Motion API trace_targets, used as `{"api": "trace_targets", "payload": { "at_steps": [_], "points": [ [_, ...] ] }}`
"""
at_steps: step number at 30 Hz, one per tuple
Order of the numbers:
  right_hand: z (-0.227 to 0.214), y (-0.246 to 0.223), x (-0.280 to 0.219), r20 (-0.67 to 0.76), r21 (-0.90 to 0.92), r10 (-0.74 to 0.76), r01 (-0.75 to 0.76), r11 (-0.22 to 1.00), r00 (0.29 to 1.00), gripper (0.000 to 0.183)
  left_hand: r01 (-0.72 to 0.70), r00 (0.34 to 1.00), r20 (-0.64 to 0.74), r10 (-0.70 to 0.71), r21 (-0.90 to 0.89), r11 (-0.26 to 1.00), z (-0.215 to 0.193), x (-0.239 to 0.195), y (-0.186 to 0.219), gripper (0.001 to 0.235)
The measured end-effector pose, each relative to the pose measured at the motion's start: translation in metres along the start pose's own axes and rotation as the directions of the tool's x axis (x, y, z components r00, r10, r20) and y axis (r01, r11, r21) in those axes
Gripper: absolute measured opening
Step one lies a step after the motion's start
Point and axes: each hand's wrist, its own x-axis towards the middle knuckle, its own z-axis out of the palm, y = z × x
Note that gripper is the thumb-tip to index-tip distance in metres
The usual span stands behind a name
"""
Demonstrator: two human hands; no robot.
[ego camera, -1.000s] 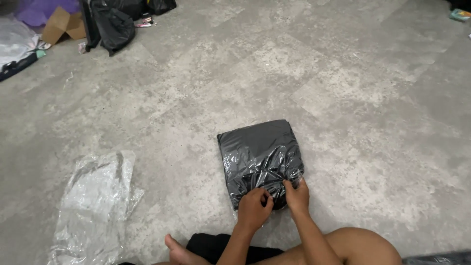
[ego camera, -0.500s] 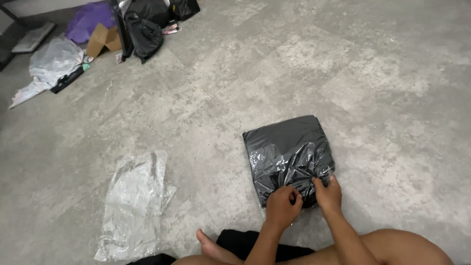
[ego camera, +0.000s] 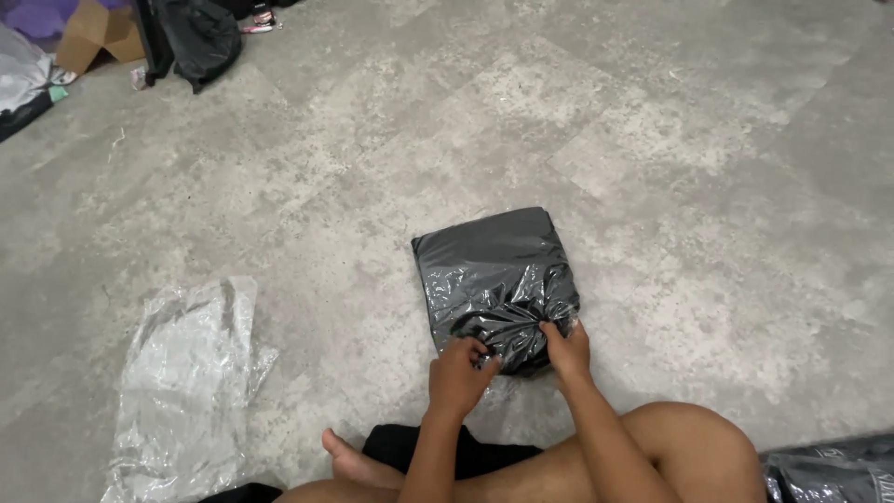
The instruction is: The person sits on the floor and folds black shirts, then places them into clear plastic bags. They seal the bags and set them aside, repeating the process with additional shirts.
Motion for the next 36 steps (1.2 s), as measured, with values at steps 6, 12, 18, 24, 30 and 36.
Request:
{"api": "trace_targets", "payload": {
  "at_steps": [6, 12, 18, 24, 30, 36],
  "points": [
    [-0.003, -0.004, -0.003, 0.008, 0.008, 0.042, -0.042, 0.999, 0.999, 0.041, -0.065, 0.989, 0.146, 0.025, 0.275, 0.959, 0.019, 0.011, -0.023, 0.016],
    [-0.005, -0.017, -0.017, 0.025, 0.095, 0.099, -0.101, 0.99, 0.995, 0.037, 0.015, 0.988, 0.142, -0.063, 0.316, 0.949, -0.001, 0.005, -0.018, 0.022],
    [-0.003, -0.009, -0.01, 0.019, 0.111, 0.101, -0.103, 0.988, 0.995, 0.035, -0.112, 0.98, 0.198, 0.027, 0.431, 0.895, 0.02, -0.003, -0.028, 0.027],
    [-0.005, -0.016, -0.017, 0.061, 0.136, 0.151, -0.158, 0.978, 0.987, 0.039, -0.436, 0.893, 0.1, 0.44, 0.438, 0.786, 0.042, -0.021, -0.002, 0.055],
    [-0.006, -0.01, -0.015, 0.053, 0.122, 0.043, -0.049, 0.991, 0.998, 0.043, -0.492, 0.796, -0.059, 0.603, 0.518, 0.7, 0.078, -0.005, -0.036, 0.008],
    [-0.018, -0.009, -0.014, -0.048, 0.073, -0.195, 0.198, 0.978, 0.98, 0.025, -0.45, 0.869, -0.304, 0.391, -0.158, 0.879, 0.036, -0.01, -0.011, 0.011]
  ]
}}
